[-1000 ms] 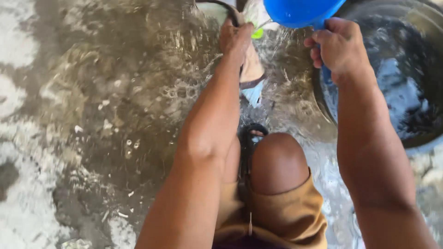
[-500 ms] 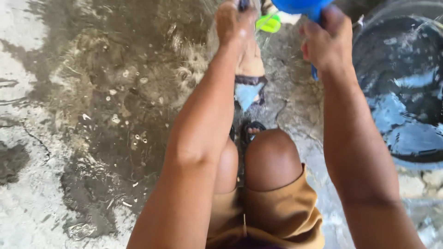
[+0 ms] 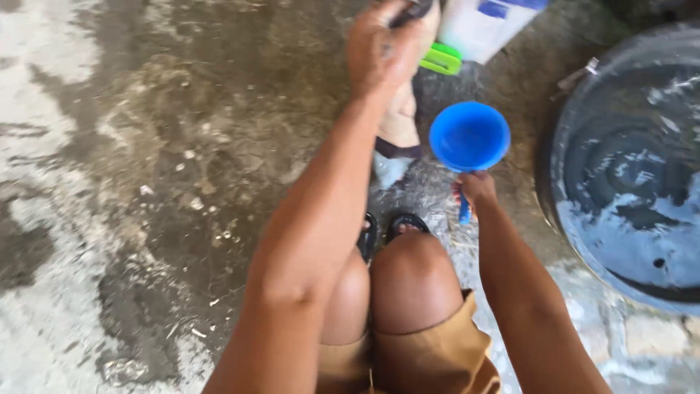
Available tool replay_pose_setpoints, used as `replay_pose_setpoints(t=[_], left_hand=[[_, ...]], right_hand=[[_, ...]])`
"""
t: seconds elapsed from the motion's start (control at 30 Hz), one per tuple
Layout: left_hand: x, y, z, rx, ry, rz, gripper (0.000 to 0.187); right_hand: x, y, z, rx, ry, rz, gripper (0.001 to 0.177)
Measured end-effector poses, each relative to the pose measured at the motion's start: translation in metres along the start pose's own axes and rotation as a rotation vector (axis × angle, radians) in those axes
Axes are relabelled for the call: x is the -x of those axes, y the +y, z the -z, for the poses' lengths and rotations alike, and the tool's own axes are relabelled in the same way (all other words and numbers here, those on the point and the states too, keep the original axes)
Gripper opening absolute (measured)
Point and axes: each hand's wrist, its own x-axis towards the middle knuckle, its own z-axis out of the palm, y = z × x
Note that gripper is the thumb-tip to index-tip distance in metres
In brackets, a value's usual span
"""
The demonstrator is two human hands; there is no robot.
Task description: Manually scrub, rinse, and wring out several small cloths or rugs using a bucket and brush.
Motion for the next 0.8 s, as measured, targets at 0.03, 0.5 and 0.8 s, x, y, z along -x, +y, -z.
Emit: replay_pose_setpoints(t=[0.03, 0.5, 0.8], left_hand=[[0.0, 0.004, 0.005, 0.053, 0.015, -0.027, 0.035], [-0.031, 0.085, 0.018, 0.128, -0.236, 0.059, 0.038], [-0.005, 0.033, 0.003, 0.257, 0.185, -0.228, 0.103]], right_hand=[[0.032, -0.028, -0.004, 0.374, 0.031, 0.042, 0.04], [0.188, -0.303, -0.133, 0.348, -0.352, 1.642, 0.111], [0.112, -0.269, -0.159, -0.339, -0.207, 1.08, 0.018]])
